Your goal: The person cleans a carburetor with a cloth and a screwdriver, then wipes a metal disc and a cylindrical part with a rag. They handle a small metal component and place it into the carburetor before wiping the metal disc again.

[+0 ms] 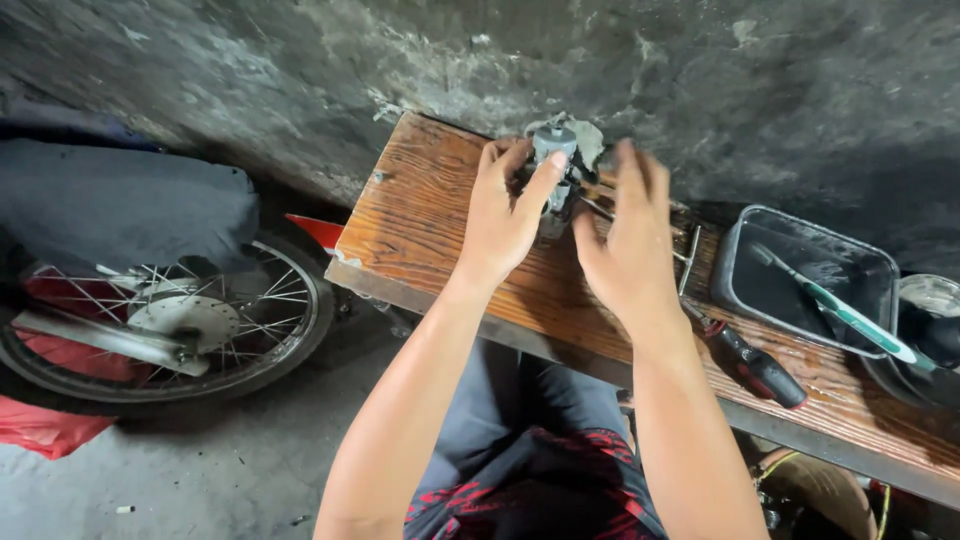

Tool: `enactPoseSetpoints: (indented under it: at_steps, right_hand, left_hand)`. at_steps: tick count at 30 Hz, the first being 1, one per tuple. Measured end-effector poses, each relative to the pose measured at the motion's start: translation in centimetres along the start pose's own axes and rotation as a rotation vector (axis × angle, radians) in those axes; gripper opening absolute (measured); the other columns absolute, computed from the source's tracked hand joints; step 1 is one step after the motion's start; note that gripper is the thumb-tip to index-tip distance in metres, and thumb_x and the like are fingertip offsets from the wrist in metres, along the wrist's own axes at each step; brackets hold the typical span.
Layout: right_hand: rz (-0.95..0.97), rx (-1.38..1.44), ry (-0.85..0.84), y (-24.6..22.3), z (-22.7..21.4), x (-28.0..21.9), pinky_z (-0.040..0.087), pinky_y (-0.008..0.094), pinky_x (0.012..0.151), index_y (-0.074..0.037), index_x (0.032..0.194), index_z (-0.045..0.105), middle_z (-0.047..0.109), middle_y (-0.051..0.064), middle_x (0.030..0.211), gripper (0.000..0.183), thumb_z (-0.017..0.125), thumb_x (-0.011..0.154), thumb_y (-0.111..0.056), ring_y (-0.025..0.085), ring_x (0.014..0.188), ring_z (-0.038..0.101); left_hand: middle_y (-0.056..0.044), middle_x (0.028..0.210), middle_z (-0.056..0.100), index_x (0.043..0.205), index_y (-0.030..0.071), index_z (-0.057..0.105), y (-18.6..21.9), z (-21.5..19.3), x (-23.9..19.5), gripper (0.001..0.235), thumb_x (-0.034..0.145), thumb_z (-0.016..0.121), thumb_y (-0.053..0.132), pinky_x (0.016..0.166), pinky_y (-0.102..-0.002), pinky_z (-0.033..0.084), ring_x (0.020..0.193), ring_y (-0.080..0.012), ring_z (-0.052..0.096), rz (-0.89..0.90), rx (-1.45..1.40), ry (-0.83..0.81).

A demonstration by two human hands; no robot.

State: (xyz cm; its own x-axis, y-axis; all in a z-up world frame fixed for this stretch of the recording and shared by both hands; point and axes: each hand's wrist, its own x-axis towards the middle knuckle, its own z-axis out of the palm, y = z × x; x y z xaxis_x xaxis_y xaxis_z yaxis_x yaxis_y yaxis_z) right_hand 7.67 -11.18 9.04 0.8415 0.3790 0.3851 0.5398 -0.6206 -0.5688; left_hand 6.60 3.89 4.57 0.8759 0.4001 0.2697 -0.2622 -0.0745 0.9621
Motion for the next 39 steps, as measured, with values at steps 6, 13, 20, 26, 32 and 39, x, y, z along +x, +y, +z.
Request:
enactPoseSetpoints:
  at_steps: [6, 13, 20, 26, 32, 39]
  right_hand:
    - [-0.229, 0.219, 0.181, -1.0, 0.7, -0.2, 0.052, 0.038, 0.088, -0.011, 0.131, 0.068, 0.06, 0.008, 0.107, 0.036, 0.074, 0.095, -0.011, 0.027, 0.096, 0.066]
    - [-0.185, 0.262, -0.226, -4.5, 3.9, 0.0, 0.048, 0.052, 0.105, -0.012, 0.14, 0.06, 0.064, 0.018, 0.135, 0.058, 0.077, 0.084, -0.015, 0.043, 0.126, 0.06]
    - [-0.158, 0.275, -0.354, -5.9, 3.8, 0.7, 0.038, 0.043, 0.115, -0.004, 0.142, 0.053, 0.056, 0.013, 0.147, 0.05, 0.067, 0.096, -0.017, 0.03, 0.142, 0.049]
    - [-0.141, 0.277, -0.328, -5.9, 3.1, 1.0, 0.04, 0.042, 0.113, -0.005, 0.142, 0.053, 0.053, 0.014, 0.148, 0.05, 0.067, 0.097, -0.018, 0.031, 0.138, 0.053]
    - [-0.067, 0.219, -0.326, -5.1, 2.9, 1.7, 0.043, 0.044, 0.11, -0.006, 0.149, 0.046, 0.046, 0.015, 0.155, 0.06, 0.067, 0.094, -0.016, 0.034, 0.141, 0.049]
    - [-0.105, 0.169, -0.348, -6.2, 2.8, 2.8, 0.033, 0.049, 0.118, -0.005, 0.156, 0.031, 0.035, 0.017, 0.163, 0.069, 0.064, 0.096, -0.013, 0.036, 0.148, 0.039]
  left_hand:
    - [-0.019, 0.11, 0.057, 0.111, 0.002, 0.07, 2.8, -2.7, 0.5, 0.042, 0.098, 0.064, 0.042, 0.093, -0.048, 0.052, 0.111, -0.0402, 0.063, 0.076, 0.127, 0.045]
    - [-0.014, 0.097, 0.065, 0.097, 0.013, 0.077, 1.4, -9.1, 4.9, 0.035, 0.096, 0.07, 0.048, 0.089, -0.043, 0.055, 0.101, -0.0365, 0.068, 0.224, 0.421, 0.093]
    - [-0.015, 0.113, 0.071, 0.108, 0.003, 0.078, 4.3, -11.5, 9.3, 0.036, 0.091, 0.076, 0.035, 0.097, -0.045, 0.043, 0.109, -0.0278, 0.064, 0.124, 0.743, -0.466]
    - [-0.012, 0.079, 0.058, 0.118, 0.007, 0.077, 8.1, -9.9, 10.2, 0.036, 0.094, 0.076, 0.033, 0.068, -0.044, 0.044, 0.063, -0.0226, 0.051, -0.046, 0.799, -0.601]
    - [-0.009, 0.121, 0.065, 0.126, 0.008, 0.073, 5.6, -11.4, 9.1, 0.053, 0.086, 0.083, 0.041, 0.1, -0.041, 0.047, 0.115, -0.0255, 0.062, 0.177, 0.74, -0.532]
    - [-0.011, 0.123, 0.044, 0.143, 0.01, 0.056, 5.9, -14.1, 7.2, 0.066, 0.082, 0.08, 0.001, 0.095, -0.04, 0.046, 0.115, -0.0283, 0.054, 0.148, 0.794, -0.494]
